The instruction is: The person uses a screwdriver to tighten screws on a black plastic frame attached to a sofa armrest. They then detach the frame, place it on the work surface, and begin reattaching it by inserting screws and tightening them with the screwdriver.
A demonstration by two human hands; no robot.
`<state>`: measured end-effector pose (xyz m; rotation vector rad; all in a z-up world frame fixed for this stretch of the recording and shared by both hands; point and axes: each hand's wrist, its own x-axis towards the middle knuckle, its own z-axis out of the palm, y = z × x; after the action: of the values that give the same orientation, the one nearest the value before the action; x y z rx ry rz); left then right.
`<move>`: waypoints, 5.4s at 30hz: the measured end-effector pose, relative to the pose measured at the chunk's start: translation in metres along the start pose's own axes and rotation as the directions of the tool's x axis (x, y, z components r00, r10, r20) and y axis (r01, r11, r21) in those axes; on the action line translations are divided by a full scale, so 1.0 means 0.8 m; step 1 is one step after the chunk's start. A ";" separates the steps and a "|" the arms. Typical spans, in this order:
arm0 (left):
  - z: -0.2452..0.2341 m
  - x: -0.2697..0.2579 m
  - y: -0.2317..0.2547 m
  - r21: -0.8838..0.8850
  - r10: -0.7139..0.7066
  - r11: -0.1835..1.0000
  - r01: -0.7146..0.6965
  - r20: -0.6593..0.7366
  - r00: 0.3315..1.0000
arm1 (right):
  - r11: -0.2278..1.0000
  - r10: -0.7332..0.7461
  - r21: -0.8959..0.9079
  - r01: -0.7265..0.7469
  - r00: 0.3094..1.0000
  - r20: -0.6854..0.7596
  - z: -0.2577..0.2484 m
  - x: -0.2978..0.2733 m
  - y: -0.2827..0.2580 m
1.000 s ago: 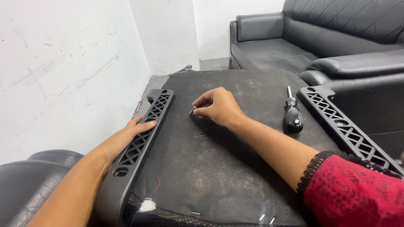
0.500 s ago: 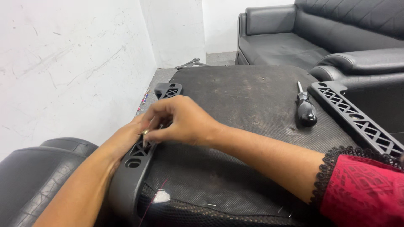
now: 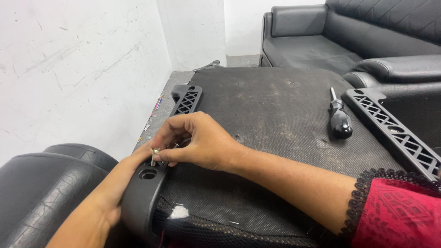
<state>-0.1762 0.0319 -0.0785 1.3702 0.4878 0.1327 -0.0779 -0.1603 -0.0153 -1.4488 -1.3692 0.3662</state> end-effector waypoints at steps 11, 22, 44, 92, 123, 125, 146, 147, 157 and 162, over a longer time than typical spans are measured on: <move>-0.002 -0.035 -0.014 -0.049 0.267 0.964 -0.262 0.193 0.944 | 0.991 -0.077 -0.106 0.077 0.997 0.007 0.010 -0.014 -0.010; -0.004 -0.057 -0.041 -0.012 0.280 0.960 -0.280 0.113 0.953 | 0.989 -0.059 -0.132 0.060 0.998 0.014 0.013 -0.020 -0.017; -0.003 -0.064 -0.039 0.195 0.490 0.840 -0.506 0.127 0.862 | 0.991 -0.045 -0.132 0.014 0.972 -0.232 -0.007 0.020 0.002; 0.002 -0.086 -0.055 0.537 0.579 0.662 -0.523 0.078 0.812 | 0.664 -0.401 -0.619 0.420 0.898 0.179 0.028 0.010 -0.009; -0.050 -0.070 -0.010 0.537 0.326 0.753 -0.382 0.200 0.924 | 0.736 -0.228 -0.612 0.290 0.957 0.180 0.022 0.024 -0.009; -0.055 -0.063 -0.005 0.603 0.226 0.753 -0.263 0.139 0.964 | 0.789 -0.168 -0.577 0.210 0.978 0.126 0.029 0.025 -0.007; -0.062 -0.052 0.027 0.669 0.107 0.701 -0.248 0.245 0.963 | 0.928 0.053 -0.372 0.008 0.987 0.154 0.021 0.015 -0.007; -0.062 -0.052 0.027 0.664 0.109 0.704 -0.251 0.249 0.962 | 0.926 0.082 -0.376 -0.023 0.987 0.141 0.021 0.015 -0.008; -0.059 -0.058 0.033 0.673 0.078 0.707 -0.218 0.233 0.969 | 0.853 0.081 -0.521 -0.034 0.994 0.067 0.032 0.012 -0.025; -0.057 -0.057 0.034 0.669 0.076 0.709 -0.222 0.240 0.968 | 0.924 0.122 -0.378 -0.064 0.984 0.129 0.019 0.011 -0.017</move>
<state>-0.2305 0.0618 -0.0463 2.1501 0.2545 -0.0694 -0.0943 -0.1485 -0.0064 -1.8354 -1.5545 0.2899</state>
